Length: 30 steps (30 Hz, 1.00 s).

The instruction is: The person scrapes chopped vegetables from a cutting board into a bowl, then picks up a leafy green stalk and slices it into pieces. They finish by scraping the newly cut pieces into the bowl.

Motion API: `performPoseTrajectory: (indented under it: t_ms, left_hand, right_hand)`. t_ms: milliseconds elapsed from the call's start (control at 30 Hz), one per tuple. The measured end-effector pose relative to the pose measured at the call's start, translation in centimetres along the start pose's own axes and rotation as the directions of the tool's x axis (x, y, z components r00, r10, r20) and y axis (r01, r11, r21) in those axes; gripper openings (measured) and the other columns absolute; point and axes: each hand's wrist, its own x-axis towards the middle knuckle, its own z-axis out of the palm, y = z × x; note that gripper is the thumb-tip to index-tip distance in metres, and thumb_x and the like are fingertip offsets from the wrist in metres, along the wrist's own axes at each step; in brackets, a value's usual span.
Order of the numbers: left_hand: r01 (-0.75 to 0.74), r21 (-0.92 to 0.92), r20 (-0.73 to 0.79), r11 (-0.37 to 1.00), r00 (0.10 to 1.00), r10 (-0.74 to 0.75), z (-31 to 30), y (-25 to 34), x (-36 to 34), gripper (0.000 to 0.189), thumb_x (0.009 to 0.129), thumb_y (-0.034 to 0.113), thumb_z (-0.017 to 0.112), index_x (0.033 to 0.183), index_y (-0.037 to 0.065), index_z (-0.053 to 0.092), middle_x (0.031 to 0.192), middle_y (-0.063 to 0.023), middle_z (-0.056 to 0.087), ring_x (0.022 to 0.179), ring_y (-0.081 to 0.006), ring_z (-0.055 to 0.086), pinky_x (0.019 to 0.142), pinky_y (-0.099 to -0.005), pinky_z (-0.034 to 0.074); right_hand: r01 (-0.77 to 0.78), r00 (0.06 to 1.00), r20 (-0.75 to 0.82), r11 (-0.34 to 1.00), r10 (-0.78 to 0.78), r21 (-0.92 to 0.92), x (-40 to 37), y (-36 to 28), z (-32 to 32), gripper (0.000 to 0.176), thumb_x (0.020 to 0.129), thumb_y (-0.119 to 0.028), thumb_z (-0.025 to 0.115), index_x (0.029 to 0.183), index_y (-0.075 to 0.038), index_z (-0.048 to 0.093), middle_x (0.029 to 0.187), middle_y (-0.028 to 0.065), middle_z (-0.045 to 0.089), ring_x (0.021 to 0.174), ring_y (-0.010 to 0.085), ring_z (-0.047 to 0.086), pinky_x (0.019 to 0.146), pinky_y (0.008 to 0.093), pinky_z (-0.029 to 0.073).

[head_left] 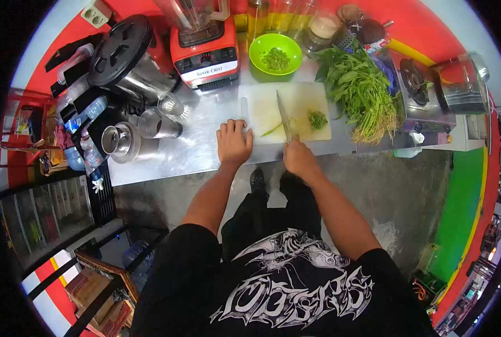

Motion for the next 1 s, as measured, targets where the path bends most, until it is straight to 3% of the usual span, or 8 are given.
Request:
performPoseTrajectory:
  t_ms: [167, 233, 467, 533, 767, 833, 933, 1000]
  left_hand:
    - [0.012, 0.062, 0.046, 0.998, 0.999, -0.015, 0.2, 0.1, 0.2, 0.026, 0.092, 0.03, 0.062, 0.111, 0.013, 0.059, 0.109, -0.0093, 0.055, 0.107, -0.0302, 0.051, 0.093, -0.0447, 0.039]
    - [0.016, 0.068, 0.055, 0.998, 0.998, -0.02, 0.2, 0.1, 0.1, 0.026, 0.092, 0.03, 0.062, 0.112, 0.013, 0.059, 0.11, -0.0091, 0.055, 0.108, -0.0304, 0.051, 0.093, -0.0446, 0.039]
    - [0.027, 0.074, 0.047, 0.997, 0.998, -0.031, 0.2, 0.4, 0.1, 0.026, 0.093, 0.03, 0.061, 0.111, 0.013, 0.059, 0.11, -0.0097, 0.055, 0.108, -0.0311, 0.05, 0.094, -0.0443, 0.039]
    - [0.029, 0.081, 0.055, 0.996, 0.998, -0.034, 0.1, 0.6, 0.2, 0.026, 0.093, 0.031, 0.061, 0.111, 0.012, 0.059, 0.11, -0.0098, 0.055, 0.108, -0.0311, 0.05, 0.094, -0.0443, 0.039]
    - [0.012, 0.102, 0.054, 0.995, 0.998, -0.017, 0.1, 0.4, 0.0, 0.025, 0.095, 0.031, 0.058, 0.112, 0.012, 0.057, 0.112, -0.0114, 0.053, 0.109, -0.0324, 0.049, 0.095, -0.0459, 0.038]
    - [0.027, 0.118, 0.08, 0.993, 0.996, -0.037, 0.0, 0.6, 0.1, 0.025, 0.094, 0.03, 0.06, 0.112, 0.012, 0.058, 0.112, -0.0101, 0.054, 0.109, -0.0311, 0.049, 0.093, -0.0453, 0.039]
    - [-0.01, 0.099, 0.052, 0.995, 0.999, 0.005, 0.0, 0.4, 0.0, 0.025, 0.094, 0.03, 0.06, 0.111, 0.011, 0.058, 0.109, -0.0102, 0.054, 0.108, -0.0312, 0.05, 0.092, -0.0451, 0.039]
    - [-0.028, 0.082, 0.032, 0.996, 0.999, 0.025, -0.2, 0.4, 0.0, 0.025, 0.094, 0.029, 0.06, 0.11, 0.01, 0.058, 0.107, -0.0107, 0.054, 0.104, -0.0315, 0.05, 0.09, -0.0451, 0.039]
  right_hand:
    - [-0.069, 0.996, -0.045, 0.995, 0.072, 0.072, -1.1, 0.9, 2.4, 0.035, 0.099, -0.019, 0.045, 0.121, 0.008, 0.048, 0.106, 0.0334, 0.068, 0.104, 0.0494, 0.066, 0.092, 0.054, 0.052]
    - [0.073, 0.993, -0.098, 0.997, -0.071, 0.008, -0.3, 1.6, 1.8, 0.031, 0.097, -0.015, 0.045, 0.118, 0.007, 0.049, 0.104, 0.0317, 0.069, 0.1, 0.0484, 0.067, 0.089, 0.0533, 0.053]
    - [0.083, 0.988, -0.125, 0.993, -0.094, -0.088, -0.9, 0.1, 0.0, 0.031, 0.094, -0.012, 0.048, 0.118, 0.008, 0.049, 0.101, 0.0303, 0.07, 0.096, 0.0466, 0.069, 0.085, 0.0542, 0.055]
    - [-0.02, 1.0, -0.018, 0.997, 0.019, -0.077, -1.1, -0.2, 0.8, 0.034, 0.094, -0.012, 0.048, 0.121, 0.009, 0.048, 0.103, 0.0307, 0.07, 0.098, 0.0472, 0.069, 0.087, 0.0543, 0.055]
    - [-0.003, 0.995, -0.102, 0.999, -0.001, -0.041, 0.5, 1.0, 2.5, 0.029, 0.093, -0.006, 0.05, 0.119, 0.006, 0.048, 0.106, 0.0305, 0.07, 0.102, 0.0458, 0.069, 0.089, 0.053, 0.054]
    - [-0.014, 0.999, -0.032, 0.996, 0.011, -0.092, 0.6, 0.6, 0.6, 0.031, 0.093, -0.008, 0.05, 0.12, 0.006, 0.049, 0.108, 0.0305, 0.069, 0.104, 0.0456, 0.068, 0.091, 0.0528, 0.054]
    - [0.109, 0.994, 0.003, 0.986, -0.11, -0.126, -0.1, 0.1, -0.6, 0.034, 0.094, -0.01, 0.05, 0.123, 0.007, 0.048, 0.11, 0.0306, 0.068, 0.105, 0.0457, 0.067, 0.092, 0.0529, 0.053]
    - [0.007, 1.0, 0.031, 0.998, -0.006, -0.057, -1.3, -0.6, -0.7, 0.038, 0.095, -0.013, 0.051, 0.127, 0.007, 0.045, 0.113, 0.0314, 0.067, 0.106, 0.0466, 0.067, 0.093, 0.053, 0.053]
